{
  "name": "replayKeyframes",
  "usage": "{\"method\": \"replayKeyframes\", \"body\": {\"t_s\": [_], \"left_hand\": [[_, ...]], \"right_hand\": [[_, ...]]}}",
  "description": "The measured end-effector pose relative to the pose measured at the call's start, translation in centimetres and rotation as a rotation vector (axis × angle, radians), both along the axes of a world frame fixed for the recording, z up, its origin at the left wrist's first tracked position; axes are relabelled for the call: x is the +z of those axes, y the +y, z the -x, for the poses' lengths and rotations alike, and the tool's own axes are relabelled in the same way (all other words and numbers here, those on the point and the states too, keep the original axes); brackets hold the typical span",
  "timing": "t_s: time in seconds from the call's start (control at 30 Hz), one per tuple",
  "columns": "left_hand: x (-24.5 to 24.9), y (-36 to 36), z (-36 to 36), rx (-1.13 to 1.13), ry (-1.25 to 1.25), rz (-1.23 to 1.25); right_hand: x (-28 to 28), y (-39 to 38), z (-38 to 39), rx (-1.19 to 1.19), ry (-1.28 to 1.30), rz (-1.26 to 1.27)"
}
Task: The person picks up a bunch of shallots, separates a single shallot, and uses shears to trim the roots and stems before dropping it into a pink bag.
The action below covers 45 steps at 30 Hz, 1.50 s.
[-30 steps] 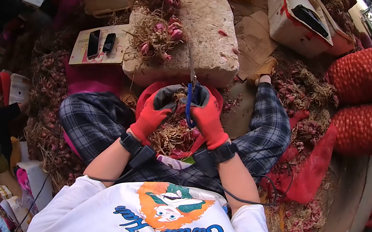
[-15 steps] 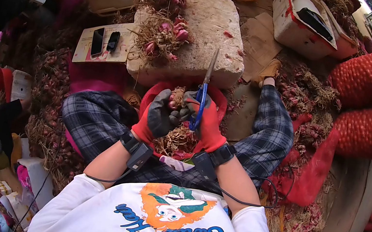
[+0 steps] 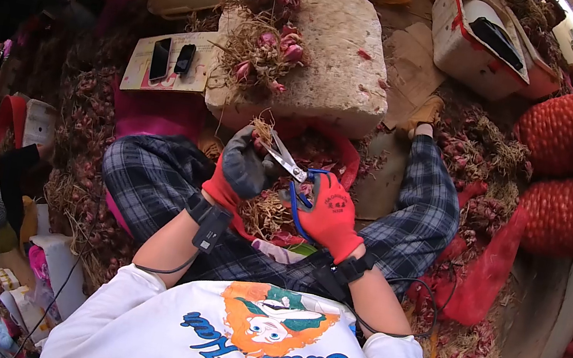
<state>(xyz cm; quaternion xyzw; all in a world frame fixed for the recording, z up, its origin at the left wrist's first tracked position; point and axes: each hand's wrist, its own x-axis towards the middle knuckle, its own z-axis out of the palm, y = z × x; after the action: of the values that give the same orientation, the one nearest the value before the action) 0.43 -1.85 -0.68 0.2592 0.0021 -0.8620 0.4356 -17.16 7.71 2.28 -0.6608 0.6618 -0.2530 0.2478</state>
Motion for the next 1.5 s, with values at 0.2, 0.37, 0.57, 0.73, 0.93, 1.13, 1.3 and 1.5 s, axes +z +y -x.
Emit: {"method": "replayKeyframes", "body": {"t_s": [0.2,0.37,0.57,0.73,0.93,1.13,1.3,1.5], "left_hand": [[0.6,1.1,0.5,-0.1,-0.053,0.168],[0.9,1.4,0.8,-0.084,-0.086,-0.017],[0.3,1.3,0.4,-0.17,-0.016,-0.009],[0.1,1.0,0.5,-0.179,0.036,-0.024],[0.7,1.1,0.4,-0.136,0.049,0.012],[0.5,1.1,0.4,-0.194,0.049,0.117],[0.3,1.4,0.4,-0.149,-0.043,0.136],[0.3,1.3,0.4,-0.103,-0.183,0.287]], "right_hand": [[-0.7,-0.5,-0.5,-0.015,0.103,0.059],[-1.1,-0.2,-0.2,-0.048,0.092,-0.004],[-2.2,0.4,0.5,-0.008,-0.377,-0.272],[-0.1,0.9,0.6,-0.153,-0.83,-0.698],[-0.9,1.5,0.9,-0.028,-0.554,-0.278],[0.0,1.5,0.4,-0.078,-0.193,-0.208],[0.2,1.4,0.3,-0.121,-0.17,-0.217],[0.3,1.0,1.7,-0.054,-0.399,-0.361]]}}
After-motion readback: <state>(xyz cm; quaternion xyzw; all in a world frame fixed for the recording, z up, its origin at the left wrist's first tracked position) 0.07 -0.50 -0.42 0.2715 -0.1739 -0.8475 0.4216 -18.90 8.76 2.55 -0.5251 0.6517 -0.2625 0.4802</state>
